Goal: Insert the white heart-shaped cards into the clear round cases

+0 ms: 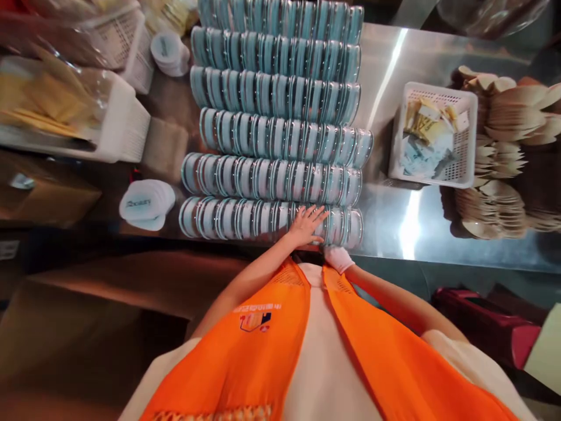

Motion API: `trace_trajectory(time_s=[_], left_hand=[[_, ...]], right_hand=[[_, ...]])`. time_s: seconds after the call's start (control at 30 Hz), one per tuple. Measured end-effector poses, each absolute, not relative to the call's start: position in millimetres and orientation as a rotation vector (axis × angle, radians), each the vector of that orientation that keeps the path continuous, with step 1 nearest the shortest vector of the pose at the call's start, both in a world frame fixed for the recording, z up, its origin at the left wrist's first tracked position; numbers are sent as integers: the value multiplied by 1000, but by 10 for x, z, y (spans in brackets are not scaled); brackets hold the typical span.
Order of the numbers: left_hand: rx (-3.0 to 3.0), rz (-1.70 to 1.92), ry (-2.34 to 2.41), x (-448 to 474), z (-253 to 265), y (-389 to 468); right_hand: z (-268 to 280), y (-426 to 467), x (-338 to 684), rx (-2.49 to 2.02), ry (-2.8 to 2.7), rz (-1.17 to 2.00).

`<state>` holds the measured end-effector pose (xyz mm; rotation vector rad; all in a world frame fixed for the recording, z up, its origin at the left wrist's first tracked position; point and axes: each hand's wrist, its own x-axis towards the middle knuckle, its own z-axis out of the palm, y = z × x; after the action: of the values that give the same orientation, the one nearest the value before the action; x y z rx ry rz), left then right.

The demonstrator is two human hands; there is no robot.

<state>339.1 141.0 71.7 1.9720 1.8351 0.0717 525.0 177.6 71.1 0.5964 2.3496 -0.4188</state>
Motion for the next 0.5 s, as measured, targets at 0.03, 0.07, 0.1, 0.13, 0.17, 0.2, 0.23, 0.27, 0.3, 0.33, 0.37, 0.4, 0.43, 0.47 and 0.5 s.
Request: trace_trajectory(time_s=[0.03,0.07,0.1,0.13,0.17,0.2,0.23,0.27,0.3,0.33,0.37,0.4,0.43,0.47,0.5], left_hand=[[1974,75,1833,3376,730,1427],[1973,76,1829,3347,746,1457],[1973,76,1822,3304,766,1502],[1977,70,1801,3250,787,1565],[1989,56,1761,3188,808,1647],[2007,32,1708,3124,829,1745],[2029,-3,1649,3066,849,1855],[2049,-51,1597,3018,868,1974],[2062,-119,1562,2984,886,2095],[2065,-200,1546,2966,905,2211],[2060,-283,1543,2964,924,2316],[2052,-359,1542,2978,944,2402],[2044,-421,1537,3009,963,2463],[2039,-459,1529,3055,978,2489],[2037,-472,1520,3120,988,2477]], right_hand=[[646,1720,5298,583,2348,-427],[601,1695,5341,576,2353,-438],[579,1693,5382,573,2359,-451],[578,1709,5420,576,2362,-465],[596,1740,5455,575,2381,-481],[625,1785,5482,572,2431,-498],[658,1843,5498,571,2518,-506],[688,1917,5500,576,2633,-500],[709,2006,5487,583,2756,-479],[719,2108,5460,576,2864,-452],[717,2217,5424,557,2936,-429],[706,2326,5384,534,2961,-417],[687,2426,5344,510,2954,-417],[666,2509,5310,490,2935,-424],[644,2573,5282,482,2915,-430]])
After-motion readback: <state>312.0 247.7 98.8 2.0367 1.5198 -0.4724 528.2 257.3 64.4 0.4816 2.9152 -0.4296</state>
